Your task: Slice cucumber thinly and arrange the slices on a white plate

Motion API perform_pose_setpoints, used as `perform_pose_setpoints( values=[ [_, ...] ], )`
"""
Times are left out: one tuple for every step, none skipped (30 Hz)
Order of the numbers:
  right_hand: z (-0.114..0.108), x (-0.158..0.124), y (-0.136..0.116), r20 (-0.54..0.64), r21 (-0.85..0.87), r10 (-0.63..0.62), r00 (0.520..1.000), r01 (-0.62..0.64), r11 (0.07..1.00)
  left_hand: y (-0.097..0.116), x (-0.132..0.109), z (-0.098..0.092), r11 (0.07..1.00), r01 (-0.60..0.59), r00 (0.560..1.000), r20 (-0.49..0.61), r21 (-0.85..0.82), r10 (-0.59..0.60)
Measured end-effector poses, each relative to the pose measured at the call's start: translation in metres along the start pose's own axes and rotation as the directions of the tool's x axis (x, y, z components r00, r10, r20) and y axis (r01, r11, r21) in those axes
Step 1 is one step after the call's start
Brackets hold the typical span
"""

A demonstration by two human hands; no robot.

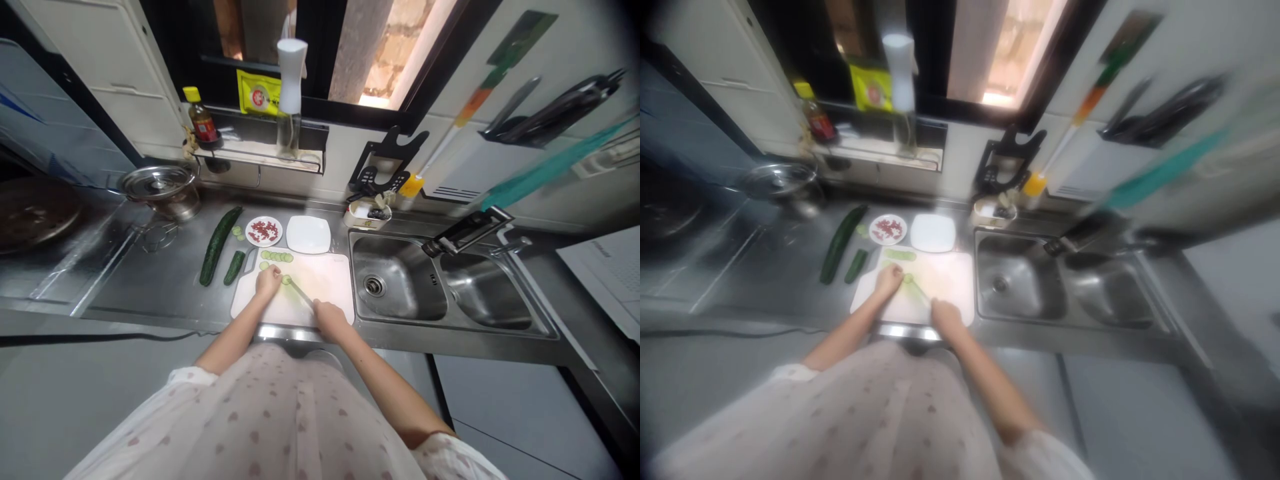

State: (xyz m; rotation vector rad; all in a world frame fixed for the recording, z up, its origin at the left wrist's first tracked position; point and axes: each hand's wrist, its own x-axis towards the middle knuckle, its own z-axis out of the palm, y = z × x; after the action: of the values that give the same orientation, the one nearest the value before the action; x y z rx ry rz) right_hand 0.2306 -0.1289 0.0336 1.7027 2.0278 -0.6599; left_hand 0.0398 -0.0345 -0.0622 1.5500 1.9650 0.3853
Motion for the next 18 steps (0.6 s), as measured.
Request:
perform_pose_setpoints(
  values=[
    [-0.001, 0.002, -0.001, -0.004, 0.004, -0.003, 1.000, 0.003, 1.000, 0.000, 0.000, 0.000, 1.000, -0.005, 1.000, -0.004, -0.001, 0.005],
    [-0.002, 0.003, -0.002, -0.008, 0.009, -0.005, 1.000, 0.005, 1.000, 0.000, 0.000, 0.000, 1.000, -0.013, 1.000, -0.008, -0.003, 0.013],
    [-0.003, 0.005, -0.003, -0.010, 0.015, -0.006, 1.000, 0.006, 1.000, -0.001, 0.000, 0.001, 1.000, -0.019, 1.000, -0.012, -0.005, 0.019],
    [-0.004, 0.007, -0.004, -0.010, 0.019, -0.006, 1.000, 0.006, 1.000, -0.001, 0.000, 0.001, 1.000, -0.023, 1.000, -0.015, -0.006, 0.023],
    [-0.004, 0.009, -0.005, -0.009, 0.022, -0.006, 1.000, 0.007, 1.000, -0.001, 0.000, 0.001, 1.000, -0.026, 1.000, -0.016, -0.007, 0.026],
    [-0.005, 0.010, -0.006, -0.006, 0.024, -0.005, 1.000, 0.005, 1.000, -0.001, 0.000, 0.001, 1.000, -0.026, 1.000, -0.016, -0.006, 0.026],
    [-0.005, 0.011, -0.007, -0.006, 0.025, -0.001, 1.000, 0.001, 1.000, -0.001, 0.000, 0.002, 1.000, -0.024, 1.000, -0.016, -0.003, 0.024],
    [-0.006, 0.012, -0.007, -0.007, 0.027, 0.002, 1.000, -0.002, 1.000, -0.001, 0.000, 0.002, 1.000, -0.022, 1.000, -0.016, -0.001, 0.022],
    [-0.006, 0.013, -0.007, -0.010, 0.030, 0.003, 1.000, -0.003, 1.000, -0.002, 0.001, 0.002, 1.000, -0.021, 1.000, -0.017, 0.001, 0.021],
    [-0.005, 0.013, -0.007, -0.011, 0.032, 0.005, 1.000, -0.004, 0.999, -0.002, 0.001, 0.001, 1.000, -0.023, 1.000, -0.016, 0.002, 0.023],
    [-0.004, 0.014, -0.006, -0.012, 0.032, 0.005, 1.000, -0.005, 0.999, -0.002, 0.001, 0.001, 1.000, -0.024, 1.000, -0.015, 0.002, 0.024],
    [-0.003, 0.014, -0.005, -0.015, 0.031, 0.003, 1.000, -0.003, 1.000, -0.001, 0.001, 0.001, 1.000, -0.024, 1.000, -0.013, 0.003, 0.024],
    [-0.001, 0.014, -0.003, -0.018, 0.028, 0.001, 1.000, 0.000, 1.000, -0.001, 0.001, 0.001, 1.000, -0.025, 1.000, -0.012, 0.004, 0.025],
    [0.001, 0.013, -0.001, -0.020, 0.023, 0.001, 1.000, 0.000, 1.000, -0.001, 0.001, 0.001, 1.000, -0.025, 1.000, -0.012, 0.006, 0.026],
    [0.002, 0.013, 0.001, -0.023, 0.017, -0.001, 1.000, 0.002, 1.000, -0.001, 0.001, 0.000, 1.000, -0.026, 1.000, -0.012, 0.007, 0.026],
    [0.004, 0.012, 0.003, -0.026, 0.013, -0.004, 1.000, 0.004, 1.000, -0.001, 0.001, 0.000, 1.000, -0.027, 1.000, -0.014, 0.009, 0.027],
    [0.006, 0.012, 0.005, -0.030, 0.010, -0.006, 1.000, 0.007, 1.000, -0.001, 0.000, 0.000, 1.000, -0.029, 0.999, -0.016, 0.009, 0.029],
    [0.007, 0.011, 0.006, -0.033, 0.010, -0.008, 0.999, 0.008, 1.000, -0.001, 0.000, 0.000, 0.999, -0.031, 0.999, -0.016, 0.009, 0.031]
  ],
)
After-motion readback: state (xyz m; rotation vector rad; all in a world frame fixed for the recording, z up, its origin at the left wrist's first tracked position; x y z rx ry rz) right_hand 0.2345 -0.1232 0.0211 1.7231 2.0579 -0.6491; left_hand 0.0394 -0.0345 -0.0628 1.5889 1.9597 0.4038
